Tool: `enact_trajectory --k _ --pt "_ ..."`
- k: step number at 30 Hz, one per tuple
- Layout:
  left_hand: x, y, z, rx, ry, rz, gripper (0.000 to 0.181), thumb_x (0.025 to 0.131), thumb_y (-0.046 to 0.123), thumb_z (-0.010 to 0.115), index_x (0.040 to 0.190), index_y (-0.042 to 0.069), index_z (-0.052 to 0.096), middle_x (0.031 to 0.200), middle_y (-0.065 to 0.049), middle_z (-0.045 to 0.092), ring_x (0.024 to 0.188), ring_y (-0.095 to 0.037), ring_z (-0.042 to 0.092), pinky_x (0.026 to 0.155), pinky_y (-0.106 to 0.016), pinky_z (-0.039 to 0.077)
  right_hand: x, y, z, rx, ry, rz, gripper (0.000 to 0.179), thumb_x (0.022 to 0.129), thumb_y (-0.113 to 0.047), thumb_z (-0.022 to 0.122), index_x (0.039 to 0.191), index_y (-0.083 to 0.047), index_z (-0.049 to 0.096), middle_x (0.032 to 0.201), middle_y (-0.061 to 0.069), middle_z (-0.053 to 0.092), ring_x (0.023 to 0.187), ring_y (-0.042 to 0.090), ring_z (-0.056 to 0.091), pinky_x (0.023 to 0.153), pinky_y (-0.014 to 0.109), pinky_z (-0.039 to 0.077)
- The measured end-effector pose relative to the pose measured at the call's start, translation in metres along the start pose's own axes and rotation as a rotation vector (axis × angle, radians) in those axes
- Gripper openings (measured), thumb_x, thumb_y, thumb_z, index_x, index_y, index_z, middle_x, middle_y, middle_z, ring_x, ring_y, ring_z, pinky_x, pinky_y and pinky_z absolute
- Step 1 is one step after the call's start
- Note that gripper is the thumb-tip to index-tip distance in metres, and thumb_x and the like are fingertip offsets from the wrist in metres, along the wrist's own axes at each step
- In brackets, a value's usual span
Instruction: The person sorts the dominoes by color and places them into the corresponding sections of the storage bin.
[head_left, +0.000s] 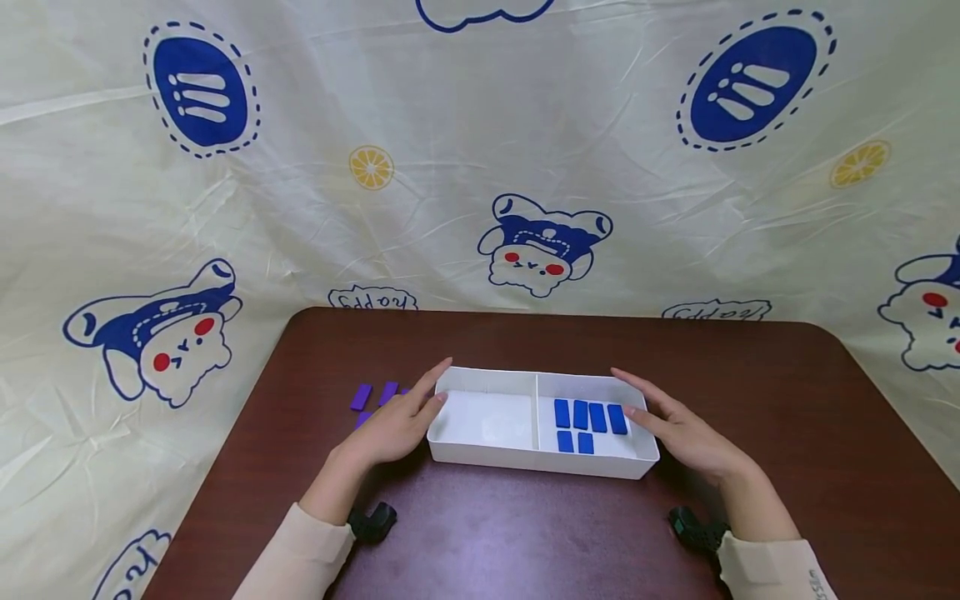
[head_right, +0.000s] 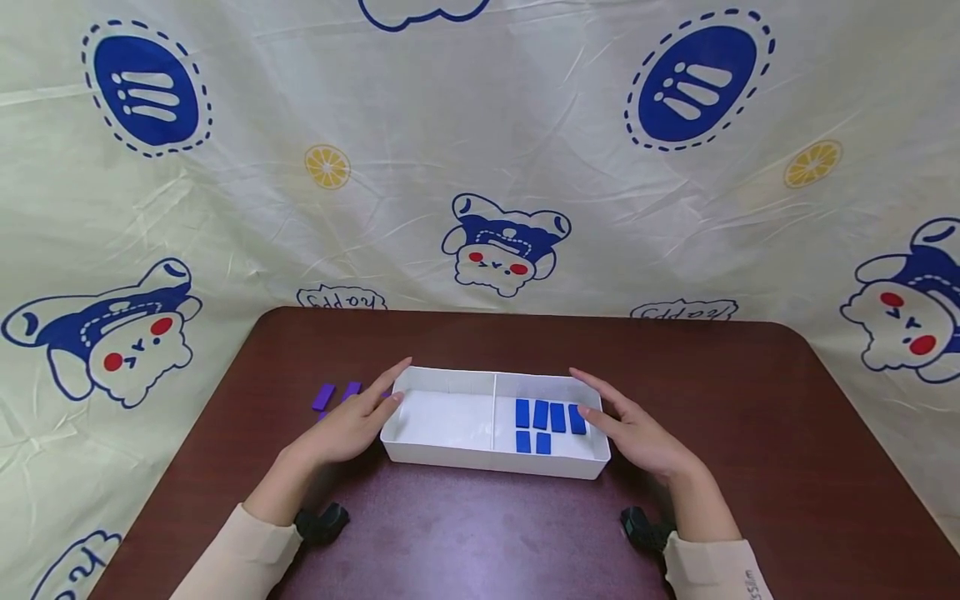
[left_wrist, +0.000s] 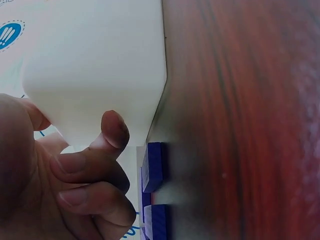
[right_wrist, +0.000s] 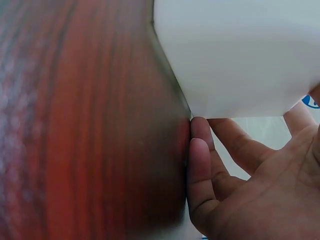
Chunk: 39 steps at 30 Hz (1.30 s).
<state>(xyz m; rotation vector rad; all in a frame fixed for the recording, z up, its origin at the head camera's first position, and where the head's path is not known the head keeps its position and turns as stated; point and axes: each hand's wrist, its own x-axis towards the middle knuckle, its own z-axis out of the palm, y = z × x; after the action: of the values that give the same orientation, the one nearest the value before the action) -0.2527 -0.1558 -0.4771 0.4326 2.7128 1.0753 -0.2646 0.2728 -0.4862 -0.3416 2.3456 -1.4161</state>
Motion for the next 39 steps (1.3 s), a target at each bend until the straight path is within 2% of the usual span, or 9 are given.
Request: enact_trajectory --k 7,21,39 --pt "-0.0013 0.0009 -0.0005 0.0 0.007 0.004 0.051 0.102 0.049 0.036 0.146 0.059 0.011 0.146 -0.007 0.049 0.126 -0.023 0.054 0.104 -0.047 0.042 0.0 -0.0002 0.0009 0.004 -0.005 0.008 0.056 0.1 -0.041 0.047 0.151 -0.045 0.022 0.163 0.004 0.01 0.148 0.043 0.005 0.101 0.078 0.013" --pt "0.0015 -0.0002 0.0006 0.002 0.009 -0.024 0.05 0.1 0.055 0.033 0.142 0.065 0.008 0.139 -0.006 0.056 0.123 -0.021 0.057 0.102 -0.046 0.044 -0.0001 0.0004 -0.0016 0.028 0.0 0.016 0.058 0.1 -0.041 0.048 0.151 -0.046 0.022 0.163 0.004 0.008 0.148 0.042 0.004 0.102 0.078 0.01" --pt "-0.0007 0.0018 -0.0012 -0.024 0.004 -0.014 0.052 0.1 0.053 0.036 0.145 0.06 0.01 0.143 -0.008 0.052 0.126 -0.022 0.055 0.104 -0.047 0.042 -0.0006 0.0026 -0.0016 0.044 0.002 0.046 0.061 0.097 -0.04 0.053 0.15 -0.047 0.023 0.163 0.004 0.008 0.148 0.043 0.004 0.101 0.078 0.01"
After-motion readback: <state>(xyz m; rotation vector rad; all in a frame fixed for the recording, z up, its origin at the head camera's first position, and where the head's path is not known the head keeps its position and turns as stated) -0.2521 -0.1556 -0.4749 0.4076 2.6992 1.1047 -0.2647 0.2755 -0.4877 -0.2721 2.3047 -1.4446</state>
